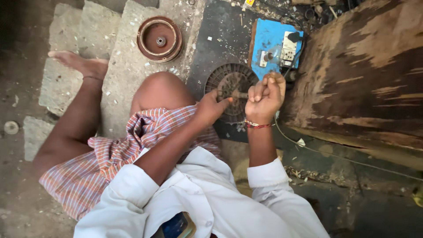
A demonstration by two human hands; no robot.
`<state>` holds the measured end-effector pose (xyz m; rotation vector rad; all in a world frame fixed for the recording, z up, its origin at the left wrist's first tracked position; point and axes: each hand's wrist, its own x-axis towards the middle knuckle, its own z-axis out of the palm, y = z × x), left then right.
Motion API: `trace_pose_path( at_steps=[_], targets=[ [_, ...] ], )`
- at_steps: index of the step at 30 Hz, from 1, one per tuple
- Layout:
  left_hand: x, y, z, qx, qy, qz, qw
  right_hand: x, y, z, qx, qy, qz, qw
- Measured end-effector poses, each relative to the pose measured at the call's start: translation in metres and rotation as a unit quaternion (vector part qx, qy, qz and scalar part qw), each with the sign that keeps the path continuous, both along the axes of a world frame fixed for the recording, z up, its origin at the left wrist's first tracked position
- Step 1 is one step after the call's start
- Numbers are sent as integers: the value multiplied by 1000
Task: The person sits on the floor of a workshop with a metal blower impeller. They fit a small hub component into the center of the impeller, tap it into place, and then work around the impeller blades with a small hand tool, turning the impeller as they go.
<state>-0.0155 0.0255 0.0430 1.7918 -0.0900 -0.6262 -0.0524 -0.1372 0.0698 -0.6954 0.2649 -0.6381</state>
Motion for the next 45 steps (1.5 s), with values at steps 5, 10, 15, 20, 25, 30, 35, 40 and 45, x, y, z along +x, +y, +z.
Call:
trace_pose_path(
  at_steps=[5,10,15,20,25,30,35,40,45],
  targets=[
    [-12,7,27,36,-108,11,993,-1,-8,-7,13,12,26,1000],
    [-11,8,47,66,-290,15,955,-12,-16,-4,-139,97,2,986],
    [-3,9,58,60,-348,-40,935,-37,-27,24,-543,188,80,815],
    [7,6,63,51,-427,-99,897,-37,-21,40,-664,203,137,706],
    [22,-2,59,45,-430,-124,893,-40,-15,42,-660,207,144,707],
    [26,-2,52,-76,-330,-125,932,-54,-7,42,-671,194,126,705],
    [28,0,52,-86,-326,-136,932,-57,-5,45,-669,191,142,704],
    [28,0,51,-80,-315,-131,937,-50,-6,41,-624,250,149,725],
    [26,-2,47,-73,-330,-123,933,-47,-1,34,-550,303,138,766]
  ],
)
